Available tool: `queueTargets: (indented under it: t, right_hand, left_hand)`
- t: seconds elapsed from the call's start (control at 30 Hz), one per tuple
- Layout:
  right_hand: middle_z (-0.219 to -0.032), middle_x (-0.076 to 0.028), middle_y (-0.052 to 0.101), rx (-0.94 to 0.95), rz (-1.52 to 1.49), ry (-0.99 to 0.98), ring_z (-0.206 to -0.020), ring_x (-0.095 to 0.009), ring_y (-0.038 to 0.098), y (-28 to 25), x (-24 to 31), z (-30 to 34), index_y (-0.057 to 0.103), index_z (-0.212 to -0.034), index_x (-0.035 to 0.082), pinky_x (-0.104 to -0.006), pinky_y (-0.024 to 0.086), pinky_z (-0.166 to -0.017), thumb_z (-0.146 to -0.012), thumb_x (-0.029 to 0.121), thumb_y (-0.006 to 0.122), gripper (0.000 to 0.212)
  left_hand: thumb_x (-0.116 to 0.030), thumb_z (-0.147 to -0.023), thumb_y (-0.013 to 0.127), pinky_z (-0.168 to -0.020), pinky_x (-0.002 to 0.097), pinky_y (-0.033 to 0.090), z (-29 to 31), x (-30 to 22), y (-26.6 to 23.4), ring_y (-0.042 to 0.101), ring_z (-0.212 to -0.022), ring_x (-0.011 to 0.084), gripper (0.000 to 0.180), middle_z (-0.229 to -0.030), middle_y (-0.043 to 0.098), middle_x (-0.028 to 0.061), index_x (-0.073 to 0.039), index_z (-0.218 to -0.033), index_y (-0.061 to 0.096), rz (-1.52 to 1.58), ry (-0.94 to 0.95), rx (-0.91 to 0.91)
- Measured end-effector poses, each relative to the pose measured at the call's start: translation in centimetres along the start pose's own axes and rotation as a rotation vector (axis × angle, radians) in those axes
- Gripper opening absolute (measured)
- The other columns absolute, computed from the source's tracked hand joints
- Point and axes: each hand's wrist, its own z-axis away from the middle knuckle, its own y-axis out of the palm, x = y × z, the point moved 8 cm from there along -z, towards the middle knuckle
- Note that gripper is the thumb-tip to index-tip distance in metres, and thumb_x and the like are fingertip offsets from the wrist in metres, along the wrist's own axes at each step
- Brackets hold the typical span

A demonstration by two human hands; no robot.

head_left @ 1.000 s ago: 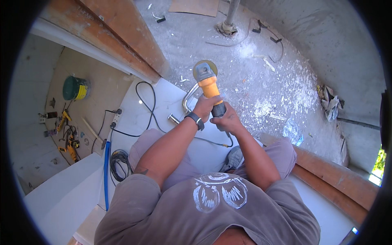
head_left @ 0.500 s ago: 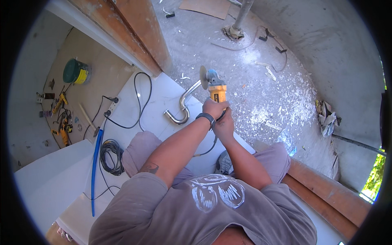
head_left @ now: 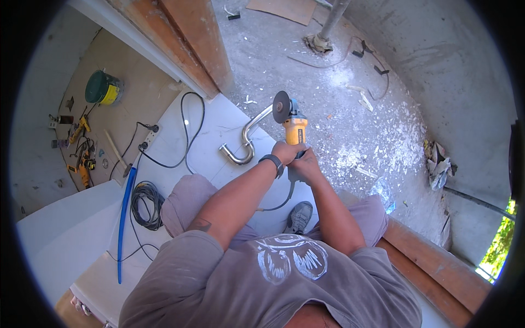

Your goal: The person measures and marks a metal pipe, cuts it with an angle grinder, and then fits the cut pipe into a sink drain assembly. The person uses a tape measure, marker, and angle grinder to prepare the pipe before connecting it to the plumbing fixture.

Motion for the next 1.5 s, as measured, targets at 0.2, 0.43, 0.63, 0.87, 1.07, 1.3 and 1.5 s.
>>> queueTargets:
  t: [0.2,0.43,0.63,0.87,1.07,1.3,1.5]
  right_hand:
    - [-0.106,-0.022,0.072,-0.177,0.184,0.032,-0.094,-0.032,0.074,-0.7,-2.6,-0.9,0.055,-0.123,-0.005,-0.0408,0.057,-0.084,-0.071,0.036,0.085,0.073]
    - [-0.106,-0.025,0.073,-0.149,0.380,0.063,-0.100,-0.038,0.073,-5.2,-1.3,-3.5,0.058,-0.121,-0.002,-0.0437,0.057,-0.088,-0.068,0.029,0.083,0.066]
    - [-0.104,-0.024,0.073,-0.092,0.690,0.036,-0.098,-0.042,0.072,-8.0,2.2,-6.4,0.060,-0.118,0.004,-0.0452,0.056,-0.088,-0.063,0.030,0.086,0.066]
    - [-0.104,-0.022,0.073,-0.046,0.738,-0.009,-0.098,-0.039,0.072,-7.5,1.5,-9.0,0.060,-0.120,0.004,-0.0441,0.056,-0.088,-0.064,0.031,0.086,0.068]
    - [-0.105,-0.023,0.073,0.020,0.767,-0.036,-0.099,-0.039,0.073,-7.3,1.8,-10.1,0.058,-0.124,0.006,-0.0457,0.056,-0.087,-0.067,0.031,0.084,0.068]
    - [-0.104,-0.021,0.074,0.037,0.806,-0.009,-0.098,-0.038,0.073,-6.2,2.8,-10.6,0.059,-0.121,0.006,-0.0452,0.056,-0.086,-0.067,0.032,0.084,0.065]
    - [-0.104,-0.021,0.074,0.057,0.765,-0.025,-0.098,-0.038,0.073,-5.6,2.6,-10.5,0.059,-0.120,0.005,-0.0446,0.056,-0.087,-0.066,0.031,0.085,0.065]
  left_hand:
    - [-0.053,-0.077,0.085,-0.083,0.0364,0.057,-0.8,1.0,0.4,0.074,-0.095,0.0260,0.074,-0.108,0.074,0.0193,0.010,-0.114,0.071,-0.205,0.008,0.012]
    - [-0.051,-0.093,0.068,-0.099,0.0432,0.051,-0.7,0.0,-4.7,0.068,-0.111,0.0351,0.060,-0.116,0.072,0.0219,0.001,-0.124,0.068,-0.460,0.137,-0.057]
    - [-0.037,-0.090,0.071,-0.107,0.0485,0.047,1.0,1.9,-14.4,0.061,-0.125,0.0383,0.072,-0.137,0.060,0.0235,0.003,-0.143,0.045,-1.035,-0.058,-0.487]
    - [-0.035,-0.093,0.071,-0.101,0.0476,0.048,-1.3,4.9,-13.0,0.065,-0.120,0.0335,0.075,-0.126,0.067,0.0189,-0.004,-0.152,0.038,-1.186,-0.075,-0.232]
    - [-0.023,-0.094,0.072,-0.092,0.0467,0.059,-2.8,4.9,-12.0,0.069,-0.109,0.0397,0.083,-0.122,0.068,0.0245,0.000,-0.159,0.026,-0.982,0.098,-0.281]
    - [-0.032,-0.097,0.066,-0.094,0.0482,0.057,-3.9,5.3,-12.6,0.068,-0.110,0.0427,0.067,-0.120,0.069,0.0272,0.001,-0.148,0.039,-0.809,-0.013,-0.270]
    - [-0.036,-0.101,0.057,-0.096,0.0490,0.056,-4.2,6.3,-12.6,0.068,-0.114,0.0415,0.063,-0.122,0.068,0.0286,0.007,-0.145,0.041,-0.781,-0.084,-0.312]
